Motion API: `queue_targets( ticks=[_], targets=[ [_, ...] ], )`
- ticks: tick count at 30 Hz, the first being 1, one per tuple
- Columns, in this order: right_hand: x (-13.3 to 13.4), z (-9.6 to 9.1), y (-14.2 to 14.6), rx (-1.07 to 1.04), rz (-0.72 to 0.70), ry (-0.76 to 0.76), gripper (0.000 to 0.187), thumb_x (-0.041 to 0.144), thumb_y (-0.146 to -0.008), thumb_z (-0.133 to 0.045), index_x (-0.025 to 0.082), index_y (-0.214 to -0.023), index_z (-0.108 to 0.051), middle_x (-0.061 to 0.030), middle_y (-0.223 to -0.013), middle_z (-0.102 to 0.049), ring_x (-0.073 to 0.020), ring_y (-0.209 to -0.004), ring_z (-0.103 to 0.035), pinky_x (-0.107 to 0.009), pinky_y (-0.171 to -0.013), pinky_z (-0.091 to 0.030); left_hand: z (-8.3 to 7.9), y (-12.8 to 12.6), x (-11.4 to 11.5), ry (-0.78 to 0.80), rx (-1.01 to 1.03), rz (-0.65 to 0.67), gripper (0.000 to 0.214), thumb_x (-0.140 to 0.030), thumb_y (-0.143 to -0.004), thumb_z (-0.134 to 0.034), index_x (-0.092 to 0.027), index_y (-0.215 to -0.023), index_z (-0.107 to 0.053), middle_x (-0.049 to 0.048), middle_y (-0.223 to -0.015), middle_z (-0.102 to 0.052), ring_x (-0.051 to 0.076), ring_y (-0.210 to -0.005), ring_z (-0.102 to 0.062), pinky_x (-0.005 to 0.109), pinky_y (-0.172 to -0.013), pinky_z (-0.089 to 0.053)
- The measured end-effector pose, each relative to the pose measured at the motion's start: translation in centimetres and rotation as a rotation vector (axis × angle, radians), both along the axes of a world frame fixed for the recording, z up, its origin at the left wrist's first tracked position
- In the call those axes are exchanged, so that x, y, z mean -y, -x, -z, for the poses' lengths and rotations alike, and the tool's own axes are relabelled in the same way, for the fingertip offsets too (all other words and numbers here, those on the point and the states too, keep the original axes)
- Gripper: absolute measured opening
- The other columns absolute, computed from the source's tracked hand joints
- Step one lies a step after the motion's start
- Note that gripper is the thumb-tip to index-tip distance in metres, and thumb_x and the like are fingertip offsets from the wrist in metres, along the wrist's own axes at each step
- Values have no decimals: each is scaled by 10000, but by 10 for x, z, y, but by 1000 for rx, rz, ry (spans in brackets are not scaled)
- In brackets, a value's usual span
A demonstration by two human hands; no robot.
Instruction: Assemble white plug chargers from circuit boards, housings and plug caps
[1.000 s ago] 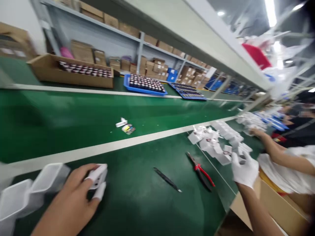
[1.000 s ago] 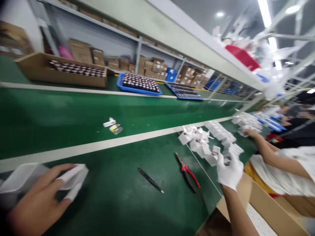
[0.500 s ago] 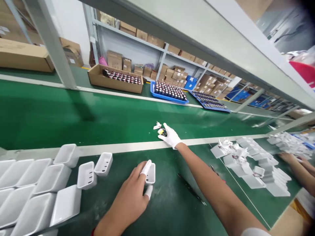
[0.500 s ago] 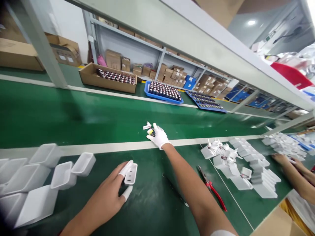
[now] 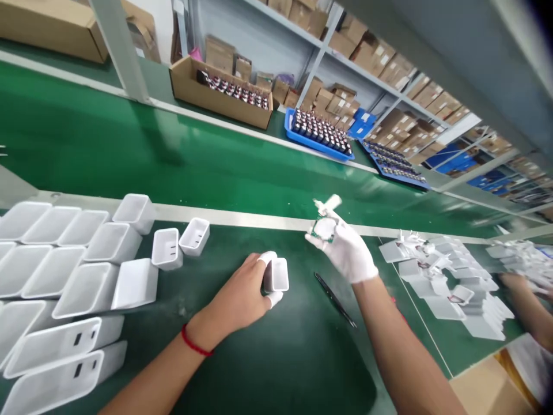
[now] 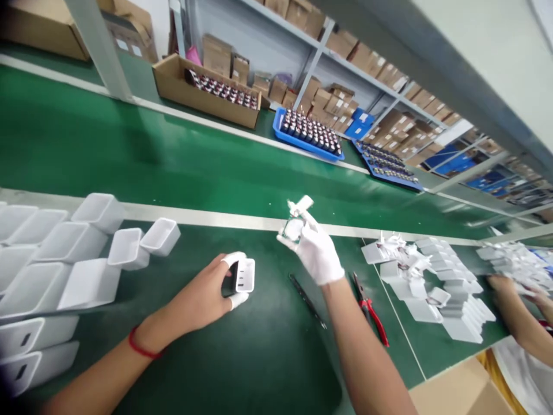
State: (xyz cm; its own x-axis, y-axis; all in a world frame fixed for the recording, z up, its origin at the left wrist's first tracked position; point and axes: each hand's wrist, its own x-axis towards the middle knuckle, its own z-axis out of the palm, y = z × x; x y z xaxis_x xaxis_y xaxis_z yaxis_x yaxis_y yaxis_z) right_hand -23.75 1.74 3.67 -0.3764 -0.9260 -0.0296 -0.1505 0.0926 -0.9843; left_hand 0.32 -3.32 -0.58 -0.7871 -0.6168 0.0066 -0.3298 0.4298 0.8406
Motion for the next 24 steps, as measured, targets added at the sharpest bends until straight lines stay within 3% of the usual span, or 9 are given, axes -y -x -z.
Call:
queue_targets(
  ticks=[3, 6, 8, 10, 12, 15, 19, 22, 24],
  targets=[
    [-46, 2, -38, 317, -7, 257, 673, 457, -715, -798, 290, -1292, -495, -80, -1119, -649, -300, -1081, -642, -519, -914, -557, 2, 5, -5, -73, -15, -15, 558, -190, -776, -700, -158, -1280, -464, 116, -1176, -602, 285, -1086, -608, 431, -935, -519],
    [-68, 11, -66, 332, -22, 331, 905, 294, -681, -867, 348, -1430, -362, -71, -1143, -665, -294, -1094, -646, -489, -908, -561, 0, 8, -11, -94, -61, -37, 540, -218, -776, -714, -184, -1254, -466, 88, -1179, -594, 265, -1120, -590, 406, -961, -495],
    [-74, 14, -75, 317, -34, 373, 923, 202, -709, -848, 381, -1456, -336, -54, -1185, -656, -265, -1128, -635, -447, -936, -550, -2, 10, -16, -83, -139, -42, 609, -245, -754, -741, -190, -1285, -447, 82, -1216, -539, 246, -1120, -579, 384, -969, -483],
    [-76, 13, -79, 334, -21, 404, 893, 191, -729, -839, 409, -1449, -357, -38, -1201, -648, -260, -1151, -625, -435, -947, -545, -6, 12, -19, -87, -177, -70, 659, -301, -685, -809, -183, -1252, -494, 64, -1151, -508, 223, -993, -600, 372, -894, -505],
    [-78, 11, -80, 424, 20, 414, 856, 244, -732, -844, 422, -1433, -385, -29, -1202, -641, -290, -1151, -625, -492, -959, -536, -10, 14, -22, -138, -138, -135, 519, -362, -615, -856, -165, -1027, -609, 35, -1018, -498, 194, -833, -585, 367, -788, -508],
    [-80, 10, -82, 584, 73, 397, 748, 339, -742, -831, 388, -1392, -465, -37, -1193, -632, -329, -1140, -625, -595, -1016, -476, -13, 17, -23, -396, -127, -178, 335, -359, -666, -803, -179, -836, -576, 10, -902, -524, 175, -766, -566, 337, -696, -482],
    [-82, 11, -85, 635, 92, 387, 770, 368, -737, -838, 376, -1409, -461, -40, -1186, -629, -323, -1162, -611, -592, -1074, -427, -9, 15, -25, -909, -290, -11, 445, -285, -677, -766, -216, -985, -451, 15, -922, -606, 231, -841, -631, 337, -658, -523],
    [-83, 11, -86, 543, 75, 408, 844, 333, -730, -857, 381, -1445, -411, -47, -1199, -638, -310, -1175, -606, -551, -1044, -469, -4, 10, -25, -929, -319, 63, 556, -251, -728, -722, -230, -1210, -446, 76, -1159, -600, 276, -1051, -615, 383, -794, -537],
    [-84, 12, -86, 455, 64, 410, 897, 299, -732, -862, 387, -1470, -361, -60, -1226, -641, -300, -1184, -603, -523, -1004, -505, -2, 7, -24, -891, -357, 158, 656, -223, -777, -673, -266, -1367, -389, 88, -1396, -471, 279, -1256, -506, 400, -967, -482]
  ],
)
